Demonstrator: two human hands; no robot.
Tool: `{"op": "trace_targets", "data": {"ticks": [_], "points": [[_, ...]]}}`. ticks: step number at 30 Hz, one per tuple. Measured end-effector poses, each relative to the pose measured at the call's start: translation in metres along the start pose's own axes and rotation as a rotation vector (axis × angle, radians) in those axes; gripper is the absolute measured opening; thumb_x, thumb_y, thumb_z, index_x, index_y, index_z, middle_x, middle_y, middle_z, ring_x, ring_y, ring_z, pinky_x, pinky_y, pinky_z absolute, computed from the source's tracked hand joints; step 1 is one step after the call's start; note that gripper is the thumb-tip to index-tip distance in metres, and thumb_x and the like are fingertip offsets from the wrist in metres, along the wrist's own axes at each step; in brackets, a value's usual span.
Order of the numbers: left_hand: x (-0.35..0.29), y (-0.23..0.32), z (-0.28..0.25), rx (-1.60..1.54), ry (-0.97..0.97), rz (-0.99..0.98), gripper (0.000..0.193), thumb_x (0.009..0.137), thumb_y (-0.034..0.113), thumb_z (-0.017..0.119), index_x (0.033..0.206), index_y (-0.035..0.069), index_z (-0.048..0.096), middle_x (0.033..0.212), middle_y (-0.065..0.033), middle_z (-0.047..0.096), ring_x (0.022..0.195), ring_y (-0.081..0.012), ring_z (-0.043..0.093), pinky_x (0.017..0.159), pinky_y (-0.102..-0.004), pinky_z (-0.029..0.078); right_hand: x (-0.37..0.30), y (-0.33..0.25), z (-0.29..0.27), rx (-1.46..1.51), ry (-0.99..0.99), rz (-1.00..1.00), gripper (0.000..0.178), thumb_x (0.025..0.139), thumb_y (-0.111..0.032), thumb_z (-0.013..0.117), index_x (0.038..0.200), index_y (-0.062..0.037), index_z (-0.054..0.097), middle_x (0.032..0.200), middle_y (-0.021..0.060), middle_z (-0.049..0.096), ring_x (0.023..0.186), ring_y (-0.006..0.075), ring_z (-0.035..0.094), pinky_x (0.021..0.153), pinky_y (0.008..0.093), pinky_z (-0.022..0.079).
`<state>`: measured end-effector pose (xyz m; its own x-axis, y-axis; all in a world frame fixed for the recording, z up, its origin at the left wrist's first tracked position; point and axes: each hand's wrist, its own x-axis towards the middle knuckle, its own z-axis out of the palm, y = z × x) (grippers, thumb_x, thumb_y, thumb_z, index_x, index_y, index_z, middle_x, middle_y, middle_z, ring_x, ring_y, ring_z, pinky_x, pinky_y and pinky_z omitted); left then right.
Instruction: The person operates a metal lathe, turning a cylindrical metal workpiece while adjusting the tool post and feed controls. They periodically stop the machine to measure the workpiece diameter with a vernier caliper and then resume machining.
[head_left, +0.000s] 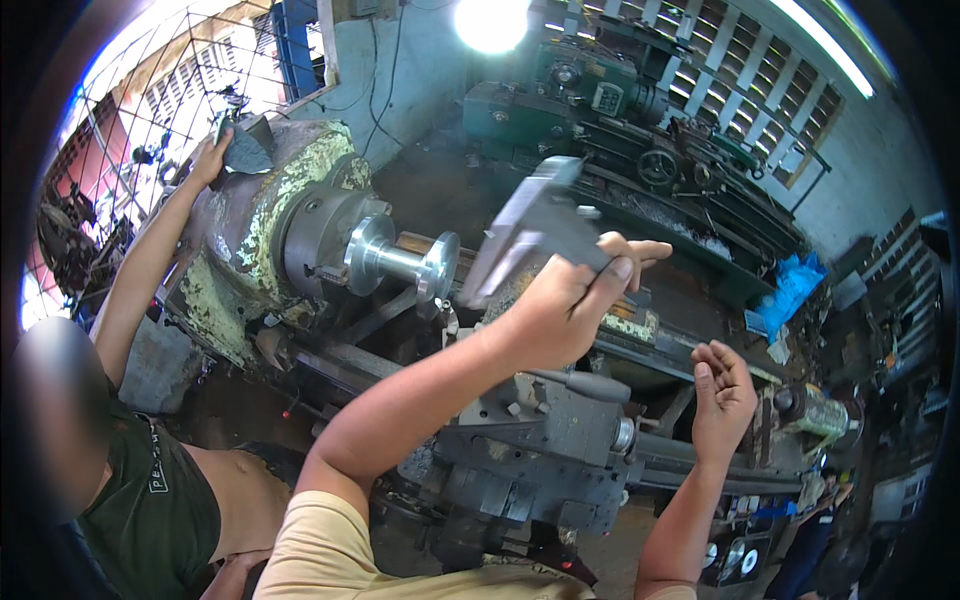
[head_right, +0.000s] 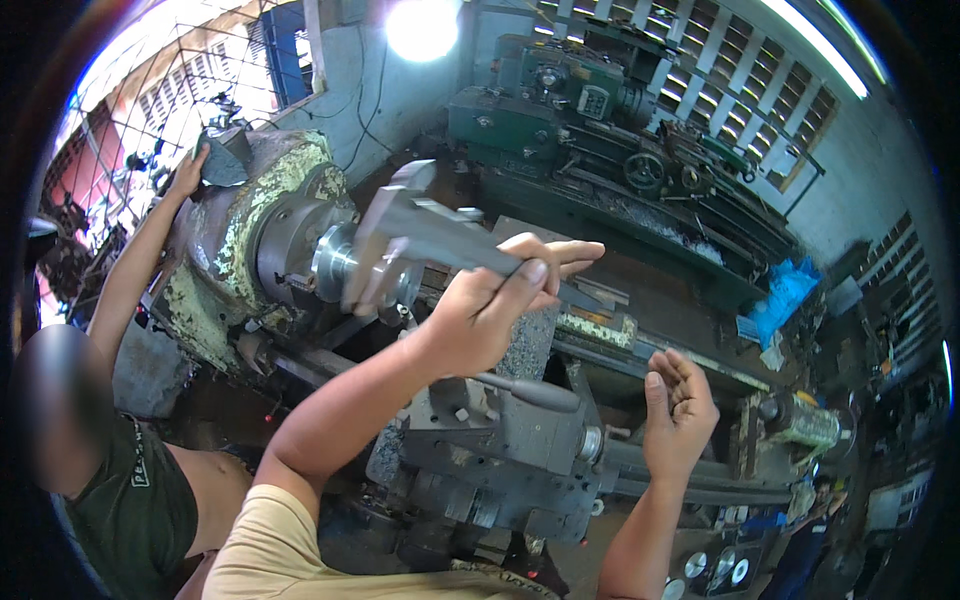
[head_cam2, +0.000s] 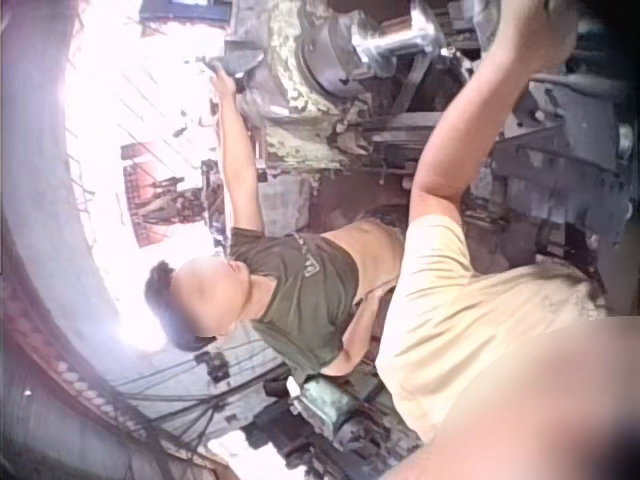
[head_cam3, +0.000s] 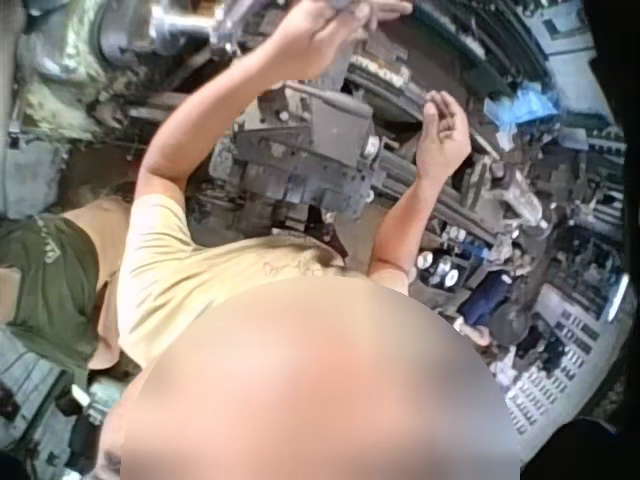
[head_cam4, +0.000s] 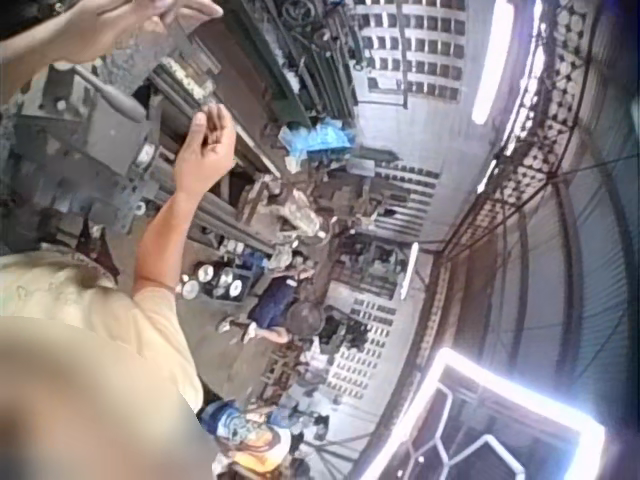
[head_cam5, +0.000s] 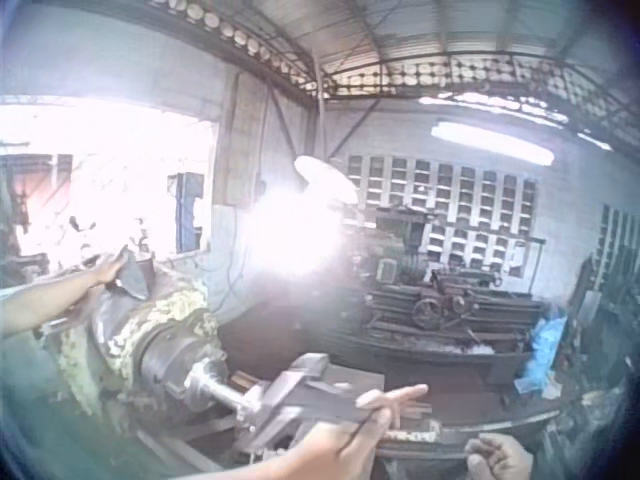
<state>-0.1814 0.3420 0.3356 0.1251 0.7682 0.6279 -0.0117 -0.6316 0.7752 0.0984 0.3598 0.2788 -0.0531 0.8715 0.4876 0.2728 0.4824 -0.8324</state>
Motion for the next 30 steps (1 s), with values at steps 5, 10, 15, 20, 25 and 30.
{"op": "trace_targets", "data": {"ticks": [5,10,15,20,25,30], "points": [[-0.056,0.024,0.047,-0.845,0.105,-0.047,0.027,0.117,0.024,0.035,0.113,0.002,0.049,0.160,-0.0274,0.042,0.149,-0.0384,0.045,0.114,-0.0535,0.049,-0.031,-0.077,0.004,-0.389,0.085,-0.547,0.042,0.092,-0.008,0.076,0.130,0.0061,0.065,0.124,0.0245,0.072,0.120,0.0393,0.069,0.108,0.0456,0.051],[-0.098,0.038,0.078,-1.072,0.120,-0.014,0.022,0.116,0.019,0.035,0.114,0.002,0.049,0.162,-0.0285,0.037,0.151,-0.0373,0.042,0.117,-0.0517,0.046,-0.055,-0.108,0.009,-0.550,-0.125,-0.659,0.045,0.091,-0.019,0.079,0.127,0.0045,0.067,0.122,0.0216,0.072,0.116,0.0431,0.069,0.107,0.0532,0.051],[-0.122,0.047,0.089,-1.041,0.162,0.011,0.023,0.116,0.019,0.034,0.115,0.001,0.049,0.162,-0.0286,0.038,0.152,-0.0380,0.041,0.118,-0.0490,0.042,-0.074,-0.111,0.007,-0.491,-0.197,-0.573,0.041,0.089,-0.024,0.081,0.117,0.0047,0.071,0.109,0.0180,0.073,0.101,0.0399,0.070,0.095,0.0480,0.055],[-0.131,0.051,0.093,-1.002,0.165,0.028,0.026,0.117,0.019,0.033,0.117,-0.001,0.049,0.162,-0.0286,0.038,0.151,-0.0394,0.042,0.119,-0.0463,0.041,-0.084,-0.109,0.003,-0.451,-0.222,-0.501,0.042,0.088,-0.025,0.082,0.115,0.0053,0.071,0.106,0.0179,0.074,0.096,0.0369,0.070,0.088,0.0427,0.055],[-0.132,0.055,0.095,-0.985,0.167,0.048,0.026,0.117,0.019,0.032,0.116,-0.002,0.049,0.160,-0.0304,0.039,0.150,-0.0397,0.043,0.120,-0.0465,0.040,-0.088,-0.110,0.001,-0.438,-0.218,-0.498,0.042,0.088,-0.023,0.083,0.115,0.0062,0.071,0.106,0.0183,0.074,0.095,0.0356,0.070,0.087,0.0413,0.055],[-0.134,0.054,0.097,-0.997,0.159,0.018,0.025,0.116,0.018,0.033,0.116,-0.001,0.049,0.161,-0.0342,0.035,0.151,-0.0431,0.039,0.120,-0.0507,0.041,-0.090,-0.111,-0.001,-0.445,-0.219,-0.499,0.041,0.089,-0.024,0.083,0.115,0.0063,0.071,0.106,0.0180,0.074,0.094,0.0348,0.070,0.086,0.0407,0.055]]}}
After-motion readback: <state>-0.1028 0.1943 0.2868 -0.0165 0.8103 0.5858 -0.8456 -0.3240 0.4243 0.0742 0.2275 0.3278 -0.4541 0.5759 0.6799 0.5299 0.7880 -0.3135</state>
